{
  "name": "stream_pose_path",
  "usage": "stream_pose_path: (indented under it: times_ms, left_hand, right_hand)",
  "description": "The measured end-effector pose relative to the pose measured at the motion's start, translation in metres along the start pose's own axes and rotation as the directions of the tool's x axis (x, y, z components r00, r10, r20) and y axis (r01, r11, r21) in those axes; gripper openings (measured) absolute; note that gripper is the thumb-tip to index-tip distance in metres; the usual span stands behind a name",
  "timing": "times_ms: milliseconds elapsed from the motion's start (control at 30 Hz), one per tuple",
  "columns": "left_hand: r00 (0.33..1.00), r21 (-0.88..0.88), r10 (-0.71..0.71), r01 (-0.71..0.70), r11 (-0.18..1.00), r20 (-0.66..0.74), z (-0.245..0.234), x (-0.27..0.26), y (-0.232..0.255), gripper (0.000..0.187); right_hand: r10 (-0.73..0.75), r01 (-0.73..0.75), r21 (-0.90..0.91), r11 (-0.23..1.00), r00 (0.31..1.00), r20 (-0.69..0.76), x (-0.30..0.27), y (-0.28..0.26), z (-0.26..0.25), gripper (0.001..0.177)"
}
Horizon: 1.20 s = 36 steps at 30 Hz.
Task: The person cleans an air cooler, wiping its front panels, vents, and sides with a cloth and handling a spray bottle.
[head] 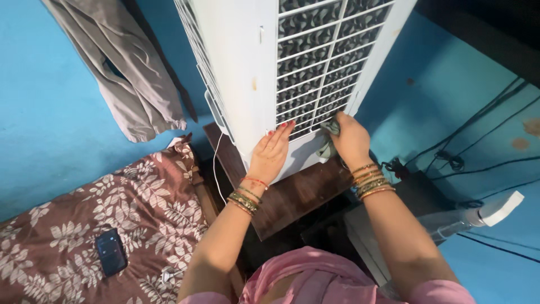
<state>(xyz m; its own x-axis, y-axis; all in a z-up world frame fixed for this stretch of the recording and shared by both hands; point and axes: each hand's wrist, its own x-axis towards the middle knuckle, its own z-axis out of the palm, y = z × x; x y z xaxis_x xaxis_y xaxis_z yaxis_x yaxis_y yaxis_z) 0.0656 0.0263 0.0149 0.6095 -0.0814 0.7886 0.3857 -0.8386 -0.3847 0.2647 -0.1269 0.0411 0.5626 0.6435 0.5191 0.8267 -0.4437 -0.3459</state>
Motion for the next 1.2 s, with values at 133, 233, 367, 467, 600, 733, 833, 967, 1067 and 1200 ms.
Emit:
stream_pose_path:
  times_ms: [133, 233, 367, 467, 600, 733, 833, 967, 1067, 1200]
  left_hand:
    - [0.999, -0.025, 0.016, -0.015, 1.0, 0.038, -0.01, -0.012, -0.012, 0.025]
    - [0.997, -0.098, 0.023, -0.015, 0.995, 0.077, -0.018, -0.023, -0.021, 0.019]
    - [0.994, -0.155, 0.053, -0.038, 0.987, 0.092, -0.025, -0.032, -0.029, 0.024]
    - [0.991, -0.156, 0.071, -0.053, 0.986, 0.111, -0.022, -0.031, -0.031, 0.021]
    - [0.996, -0.173, 0.061, -0.049, 0.984, 0.068, -0.02, -0.031, -0.029, 0.016]
    - [0.996, -0.177, 0.054, -0.04, 0.983, 0.075, -0.02, -0.03, -0.028, 0.019]
    - [0.996, -0.208, 0.047, -0.03, 0.978, 0.077, -0.022, -0.028, -0.028, 0.017]
    - [0.995, -0.213, 0.039, -0.018, 0.977, 0.095, -0.021, -0.025, -0.028, 0.017]
    - [0.995, -0.247, 0.033, -0.009, 0.969, 0.094, -0.023, -0.026, -0.029, 0.017]
    - [0.995, -0.268, 0.027, 0.0, 0.963, 0.097, -0.026, -0.024, -0.03, 0.014]
  right_hand:
    - [-0.02, 0.02, -0.005, 1.0, 1.0, 0.015, -0.012, -0.015, -0.004, 0.036]
    - [0.004, -0.003, -0.007, 1.0, 1.0, 0.014, -0.024, -0.029, -0.007, 0.027]
    - [-0.02, 0.02, 0.033, 0.999, 1.0, 0.006, -0.03, -0.038, -0.015, 0.032]
    - [-0.01, 0.009, 0.1, 0.995, 1.0, 0.007, -0.027, -0.036, -0.016, 0.034]
    - [0.004, -0.013, 0.195, 0.981, 0.999, 0.045, -0.03, -0.021, -0.021, 0.038]
    - [0.049, -0.059, 0.112, 0.992, 0.994, 0.097, -0.025, -0.006, -0.016, 0.039]
    - [0.029, -0.039, 0.131, 0.991, 0.997, 0.076, -0.025, -0.001, -0.01, 0.039]
    - [0.008, -0.011, 0.141, 0.99, 1.0, 0.025, -0.026, -0.001, -0.001, 0.035]
    - [-0.013, 0.011, 0.146, 0.989, 1.0, 0.011, -0.029, -0.001, 0.002, 0.034]
    - [-0.034, 0.035, 0.125, 0.992, 0.999, -0.015, -0.031, -0.005, 0.002, 0.032]
